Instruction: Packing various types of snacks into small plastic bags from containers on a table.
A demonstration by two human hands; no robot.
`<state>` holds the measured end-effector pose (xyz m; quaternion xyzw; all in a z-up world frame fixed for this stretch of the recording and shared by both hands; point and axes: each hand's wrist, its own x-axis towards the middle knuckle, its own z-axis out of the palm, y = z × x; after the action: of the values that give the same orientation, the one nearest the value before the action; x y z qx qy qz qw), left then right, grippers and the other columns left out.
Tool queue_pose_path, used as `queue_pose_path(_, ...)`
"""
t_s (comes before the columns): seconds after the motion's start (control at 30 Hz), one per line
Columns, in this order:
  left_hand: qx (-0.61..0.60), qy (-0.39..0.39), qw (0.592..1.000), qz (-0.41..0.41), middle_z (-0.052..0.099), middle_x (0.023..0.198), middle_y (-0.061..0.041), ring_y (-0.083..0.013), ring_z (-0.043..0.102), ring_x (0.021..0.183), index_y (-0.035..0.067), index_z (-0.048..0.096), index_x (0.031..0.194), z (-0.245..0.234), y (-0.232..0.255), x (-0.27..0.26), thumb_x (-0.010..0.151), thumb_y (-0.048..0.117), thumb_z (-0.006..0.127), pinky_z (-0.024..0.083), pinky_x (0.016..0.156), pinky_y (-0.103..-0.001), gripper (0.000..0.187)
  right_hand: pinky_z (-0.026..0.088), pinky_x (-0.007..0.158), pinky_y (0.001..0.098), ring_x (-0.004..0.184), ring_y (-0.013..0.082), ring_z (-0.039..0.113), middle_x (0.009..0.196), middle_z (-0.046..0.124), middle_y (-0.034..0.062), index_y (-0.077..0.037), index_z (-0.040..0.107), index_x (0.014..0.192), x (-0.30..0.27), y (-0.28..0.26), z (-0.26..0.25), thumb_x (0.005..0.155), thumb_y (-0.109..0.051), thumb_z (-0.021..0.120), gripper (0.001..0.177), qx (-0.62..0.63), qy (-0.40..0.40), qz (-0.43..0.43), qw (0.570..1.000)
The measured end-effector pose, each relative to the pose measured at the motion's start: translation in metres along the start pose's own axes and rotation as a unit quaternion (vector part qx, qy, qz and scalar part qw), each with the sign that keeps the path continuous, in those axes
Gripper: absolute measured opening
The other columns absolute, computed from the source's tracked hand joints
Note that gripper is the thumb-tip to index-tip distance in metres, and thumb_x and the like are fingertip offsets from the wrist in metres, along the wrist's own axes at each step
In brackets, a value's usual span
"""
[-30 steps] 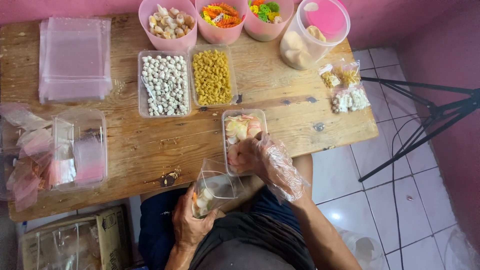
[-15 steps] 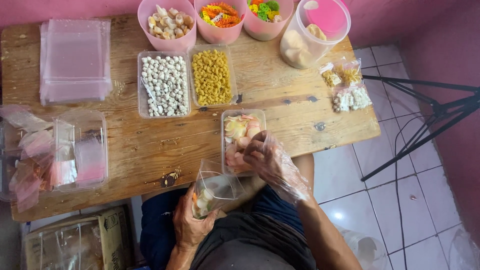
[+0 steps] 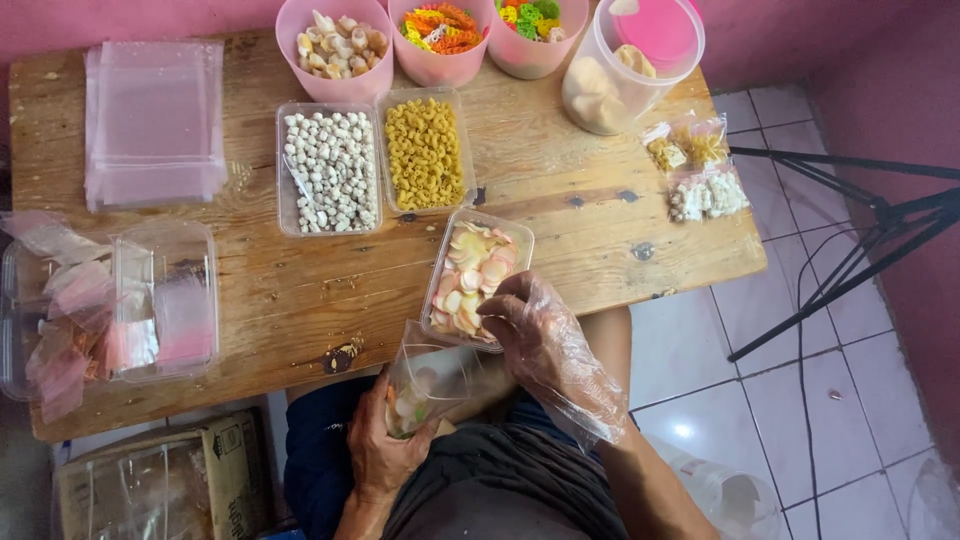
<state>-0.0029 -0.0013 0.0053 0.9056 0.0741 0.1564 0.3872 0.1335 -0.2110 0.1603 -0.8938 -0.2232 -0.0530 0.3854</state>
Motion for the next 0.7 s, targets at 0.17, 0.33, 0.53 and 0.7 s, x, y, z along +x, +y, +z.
queue_pose_path(0.17,-0.053,0.053,0.997,0.02,0.072,0.119,-0.014,-0.0284,0.071,0.104,0.002,0.06,0.139,-0.009,0.019,0.009,0.066,0.041,0.09,0.055,0.094,-0.035,0.088,0.04,0.057,0.0282,0.065,0.0207,0.054,0.074,0.058,0.0146,0.004,0.061,0.082,-0.012,-0.007,0.028,0.082,0.01,0.075,0.015,0.551,0.116,0.506,0.653)
queue_pose_path(0.33,-0.121,0.147,0.982,-0.001,0.073,0.11,-0.015,-0.0253,0.073,0.096,-0.003,0.063,0.125,-0.017,0.054,0.018,0.063,0.056,0.082,0.056,0.089,-0.031,0.088,0.048,0.065,0.0363,0.081,0.0205,0.063,0.094,0.067,0.0005,-0.018,0.068,0.099,-0.036,0.013,0.008,0.088,-0.028,0.074,0.016,-0.045,-0.05,0.186,0.98)
queue_pose_path(0.53,-0.071,0.183,0.978,0.07,0.065,0.118,-0.024,-0.035,0.066,0.103,-0.014,0.048,0.144,-0.057,0.056,0.079,0.062,0.049,0.079,0.053,0.099,-0.043,0.108,0.045,0.058,0.0361,0.075,0.0198,0.06,0.093,0.066,0.0065,-0.012,0.07,0.096,-0.033,0.054,-0.016,0.095,-0.024,0.069,0.013,-0.005,0.114,0.204,0.972)
queue_pose_path(0.7,-0.097,0.231,0.949,0.192,0.042,0.148,-0.032,-0.0361,0.061,0.112,-0.012,0.032,0.15,-0.04,0.04,0.141,0.074,0.041,0.081,0.057,0.106,-0.042,0.105,0.053,0.08,0.0428,0.101,0.0331,0.063,0.112,0.065,0.0192,0.001,0.062,0.119,0.001,0.117,-0.024,0.103,-0.023,0.052,0.03,-0.09,0.051,0.188,0.977)
